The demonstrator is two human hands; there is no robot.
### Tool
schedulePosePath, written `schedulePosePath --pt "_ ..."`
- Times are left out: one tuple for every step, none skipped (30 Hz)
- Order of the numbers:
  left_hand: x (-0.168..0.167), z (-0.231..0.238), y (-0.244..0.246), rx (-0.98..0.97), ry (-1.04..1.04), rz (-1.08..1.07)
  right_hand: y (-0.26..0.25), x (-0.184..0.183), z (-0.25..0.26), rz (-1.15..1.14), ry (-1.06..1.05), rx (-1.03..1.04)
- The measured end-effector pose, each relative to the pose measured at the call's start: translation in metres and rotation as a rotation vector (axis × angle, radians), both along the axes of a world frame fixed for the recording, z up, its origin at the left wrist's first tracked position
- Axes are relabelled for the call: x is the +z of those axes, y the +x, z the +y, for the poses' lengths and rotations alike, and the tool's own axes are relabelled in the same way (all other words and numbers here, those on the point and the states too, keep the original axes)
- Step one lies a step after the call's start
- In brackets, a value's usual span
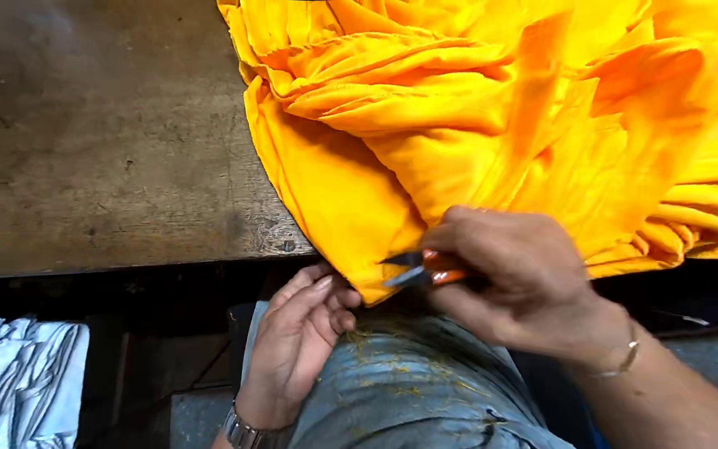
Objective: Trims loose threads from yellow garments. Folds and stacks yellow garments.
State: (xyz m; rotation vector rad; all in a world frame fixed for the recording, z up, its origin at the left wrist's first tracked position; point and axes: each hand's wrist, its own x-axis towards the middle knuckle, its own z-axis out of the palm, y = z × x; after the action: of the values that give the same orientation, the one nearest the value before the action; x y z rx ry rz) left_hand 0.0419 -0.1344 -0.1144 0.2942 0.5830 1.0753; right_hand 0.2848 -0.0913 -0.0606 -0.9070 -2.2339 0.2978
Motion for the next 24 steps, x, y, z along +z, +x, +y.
schedulePosePath --pt "0.000 0.000 0.005 -0.035 -0.021 -0.001 -0.006 -0.004 -0.004 -0.014 -0.050 0.049" --pt "0.000 0.000 0.010 -0.064 -0.021 -0.005 -0.009 -0.009 -0.006 -0.040 -0.072 0.067" --pt "0.001 -0.001 0.014 -0.077 -0.024 -0.019 -0.011 -0.013 -0.007 -0.064 -0.068 0.067" --pt "0.002 0.000 0.016 -0.082 -0.024 -0.029 -0.011 -0.016 -0.007 -0.069 -0.057 0.060" --pt "0.003 0.001 0.017 -0.076 -0.030 -0.026 -0.011 -0.017 -0.007 -0.040 -0.054 0.056" --pt "0.003 0.003 0.018 -0.068 -0.034 -0.011 -0.009 -0.016 -0.006 0.016 -0.076 0.064" --pt "0.002 0.004 0.018 -0.063 -0.025 -0.019 -0.008 -0.013 -0.005 0.089 -0.120 0.089" --pt "0.001 0.005 0.018 -0.057 -0.013 -0.061 -0.007 -0.010 -0.003 0.154 -0.168 0.119" --pt "0.002 0.005 0.018 -0.049 -0.005 -0.122 -0.006 -0.008 -0.002 0.202 -0.214 0.149" --pt "0.004 0.005 0.019 -0.041 0.007 -0.182 -0.005 -0.006 -0.002 0.231 -0.258 0.178" --pt "0.006 0.004 0.019 -0.035 0.028 -0.222 -0.004 -0.005 -0.002 0.250 -0.298 0.206" --pt "0.009 0.004 0.019 -0.022 0.056 -0.224 -0.003 -0.004 -0.002 0.263 -0.331 0.228" --pt "0.011 0.003 0.018 0.009 0.075 -0.201 -0.003 -0.005 -0.003 0.270 -0.356 0.237" --pt "0.014 0.002 0.017 0.050 0.082 -0.160 -0.003 -0.006 -0.004 0.268 -0.372 0.238" --pt "0.016 0.001 0.015 0.090 0.082 -0.106 -0.002 -0.007 -0.004 0.255 -0.381 0.235" --pt "0.017 -0.001 0.012 0.119 0.082 -0.051 -0.002 -0.010 -0.004 0.232 -0.386 0.235" --pt "0.018 -0.004 0.009 0.140 0.083 -0.014 -0.002 -0.012 -0.004 0.202 -0.385 0.243" --pt "0.018 -0.007 0.006 0.157 0.090 -0.003 -0.002 -0.015 -0.003 0.170 -0.383 0.259" --pt "0.018 -0.010 0.002 0.174 0.108 -0.013 -0.002 -0.016 -0.003 0.148 -0.385 0.273" --pt "0.018 -0.013 -0.004 0.186 0.127 -0.050 -0.002 -0.017 -0.003 0.141 -0.391 0.283" --pt "0.016 -0.015 -0.009 0.200 0.130 -0.102 -0.002 -0.018 -0.003 0.132 -0.398 0.287" --pt "0.016 -0.018 -0.013 0.223 0.110 -0.142 -0.002 -0.018 -0.003 0.121 -0.401 0.286" --pt "0.015 -0.018 -0.017 0.209 0.115 -0.147 -0.002 -0.020 -0.003 0.104 -0.398 0.278" --pt "0.015 -0.018 -0.020 0.199 0.127 -0.093 -0.002 -0.021 -0.003 0.081 -0.388 0.272"
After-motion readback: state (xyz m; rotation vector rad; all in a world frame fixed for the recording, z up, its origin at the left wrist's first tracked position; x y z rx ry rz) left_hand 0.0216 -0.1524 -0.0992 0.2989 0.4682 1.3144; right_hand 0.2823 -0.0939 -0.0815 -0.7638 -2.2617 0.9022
